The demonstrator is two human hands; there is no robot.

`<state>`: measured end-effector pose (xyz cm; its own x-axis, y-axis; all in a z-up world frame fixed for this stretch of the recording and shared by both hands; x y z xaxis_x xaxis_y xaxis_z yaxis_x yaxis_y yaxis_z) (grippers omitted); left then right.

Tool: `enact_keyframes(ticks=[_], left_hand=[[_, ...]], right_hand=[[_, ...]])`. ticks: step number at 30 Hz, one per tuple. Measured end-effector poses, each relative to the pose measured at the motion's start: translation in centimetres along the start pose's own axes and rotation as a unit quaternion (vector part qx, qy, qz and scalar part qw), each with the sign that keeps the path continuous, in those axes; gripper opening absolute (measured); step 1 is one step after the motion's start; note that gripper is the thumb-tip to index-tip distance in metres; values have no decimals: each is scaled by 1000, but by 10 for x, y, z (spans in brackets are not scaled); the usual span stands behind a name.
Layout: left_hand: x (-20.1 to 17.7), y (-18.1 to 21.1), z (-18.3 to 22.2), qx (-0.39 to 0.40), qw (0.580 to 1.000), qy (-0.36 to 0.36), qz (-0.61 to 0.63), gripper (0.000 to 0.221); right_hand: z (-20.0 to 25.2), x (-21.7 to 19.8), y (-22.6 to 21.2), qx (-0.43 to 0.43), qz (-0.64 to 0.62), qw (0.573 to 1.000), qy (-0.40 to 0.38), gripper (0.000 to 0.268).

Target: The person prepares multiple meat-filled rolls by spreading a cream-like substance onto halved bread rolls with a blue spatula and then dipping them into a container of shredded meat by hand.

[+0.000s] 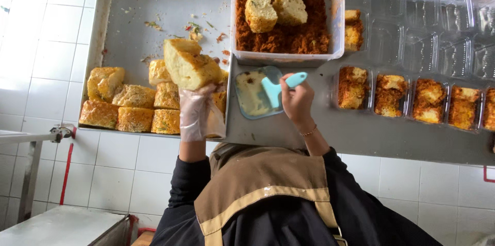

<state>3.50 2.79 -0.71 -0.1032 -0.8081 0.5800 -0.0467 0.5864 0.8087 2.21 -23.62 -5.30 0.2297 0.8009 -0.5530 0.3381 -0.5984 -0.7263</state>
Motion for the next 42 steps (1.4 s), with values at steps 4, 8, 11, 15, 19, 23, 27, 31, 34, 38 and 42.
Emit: enact_keyframes(ticks=[4,8,11,15,19,23,27,31,34,38,42], left_hand=[[-16,-19,-5,-11,954,104,-280,75],[-10,-23,-4,119,964,38,-237,79],[0,-20,-4,202,755,49,-621,80],[1,-21,-5,98,965,46,-238,73],[-1,-22,-2,119,976,19,-179,77],[20,-17,-15,264,953,-90,-120,108],[49,-16,-15,264,923,-99,-261,115],[79,-34,-16,191,965,-112,-143,101],[88,-26,-19,322,863,-77,-381,106],[95,-28,-25,320,860,-18,-397,101],[99,-36,-25,334,832,-7,-443,102]], right_hand=[[5,25,-7,20,-40,999,8,10],[5,28,-13,-51,6,998,23,10],[9,23,-9,-26,-49,998,27,11],[19,41,-10,-46,-72,996,-12,9],[10,15,8,-11,-9,1000,22,10],[-10,-40,4,-5,-62,992,110,11],[-13,-105,-50,12,-231,954,188,14],[-24,-94,-97,-65,-362,893,258,15],[-34,-74,-105,-86,-360,893,258,17],[-42,-85,-98,-49,-356,887,290,16],[-38,-73,-100,-65,-436,856,271,14]])
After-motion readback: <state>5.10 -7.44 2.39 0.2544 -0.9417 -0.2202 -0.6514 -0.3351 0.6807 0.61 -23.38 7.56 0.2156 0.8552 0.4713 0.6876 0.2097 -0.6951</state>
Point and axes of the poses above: each hand's wrist, its own z-axis away from the middle knuckle, its own x-axis out of the palm, y = z × x, the point moved 1 cm from there along -z, towards the middle knuckle, and after that the axes turned 7 degrees about -y, right-handed, at the moved point
